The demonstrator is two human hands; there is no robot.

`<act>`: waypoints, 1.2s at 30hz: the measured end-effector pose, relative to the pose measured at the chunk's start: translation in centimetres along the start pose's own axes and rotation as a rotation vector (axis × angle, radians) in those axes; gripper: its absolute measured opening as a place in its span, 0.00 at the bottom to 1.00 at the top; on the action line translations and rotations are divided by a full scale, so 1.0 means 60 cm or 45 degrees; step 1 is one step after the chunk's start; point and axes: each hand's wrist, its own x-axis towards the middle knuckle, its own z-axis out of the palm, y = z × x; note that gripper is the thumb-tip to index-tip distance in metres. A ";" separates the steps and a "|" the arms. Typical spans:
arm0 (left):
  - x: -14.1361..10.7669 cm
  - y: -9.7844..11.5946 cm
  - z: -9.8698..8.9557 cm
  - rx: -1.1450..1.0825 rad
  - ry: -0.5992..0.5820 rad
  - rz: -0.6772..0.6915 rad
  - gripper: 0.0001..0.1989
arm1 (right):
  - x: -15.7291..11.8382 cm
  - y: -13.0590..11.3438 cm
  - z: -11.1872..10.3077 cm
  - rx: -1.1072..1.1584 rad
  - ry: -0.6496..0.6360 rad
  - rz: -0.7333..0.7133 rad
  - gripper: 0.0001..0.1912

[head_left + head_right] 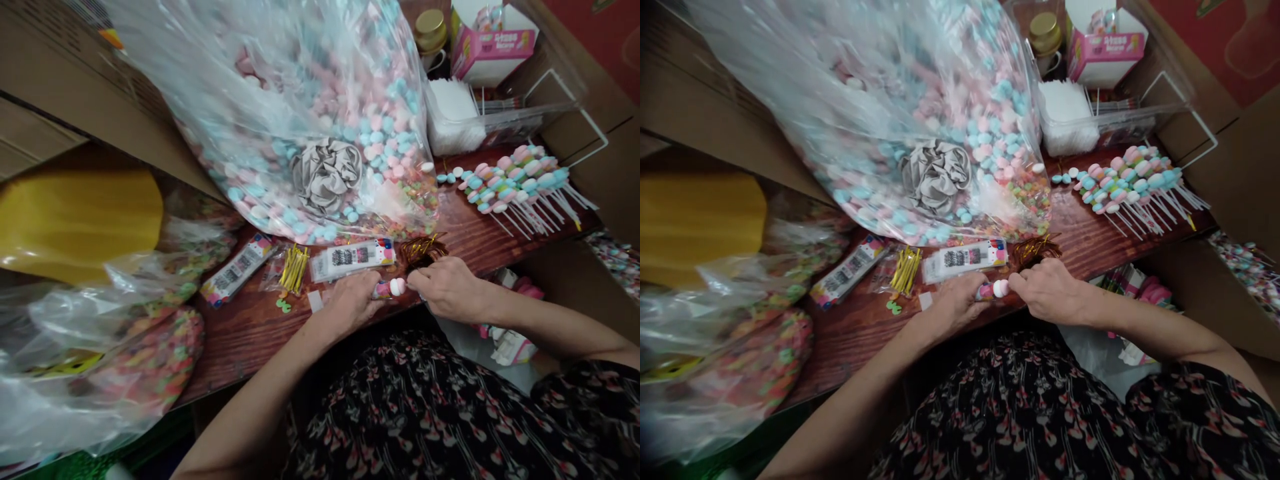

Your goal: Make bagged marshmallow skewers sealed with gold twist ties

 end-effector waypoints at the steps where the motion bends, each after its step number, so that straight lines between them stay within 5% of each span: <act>1: 0.001 0.000 0.001 -0.041 -0.017 0.011 0.10 | 0.004 -0.006 0.006 -0.008 0.019 -0.007 0.07; 5: 0.004 0.000 0.003 -0.297 -0.054 0.052 0.14 | 0.019 -0.012 0.017 -0.022 0.232 -0.163 0.09; 10: -0.006 0.000 -0.006 -0.494 0.018 -0.036 0.20 | 0.019 0.022 -0.012 -0.109 0.460 -0.382 0.10; 14: -0.006 -0.001 -0.003 -0.427 0.021 -0.004 0.20 | 0.016 0.028 -0.017 -0.103 0.382 -0.399 0.10; 20: 0.012 0.009 0.021 -0.464 0.032 0.091 0.11 | 0.040 -0.021 0.029 0.043 0.228 -0.319 0.08; 28: -0.022 -0.007 -0.060 -0.849 -0.093 -0.160 0.14 | 0.074 -0.003 0.043 0.092 0.378 -0.356 0.09; 31: -0.026 -0.024 -0.058 -0.940 -0.169 -0.262 0.15 | 0.086 -0.001 0.047 0.107 0.333 -0.443 0.06; 33: -0.028 -0.030 -0.038 -0.996 -0.066 -0.315 0.17 | 0.095 -0.010 0.056 0.150 0.259 -0.446 0.04; 36: -0.032 -0.037 -0.008 -1.058 0.239 -0.463 0.20 | 0.102 -0.024 0.070 0.316 0.311 -0.199 0.07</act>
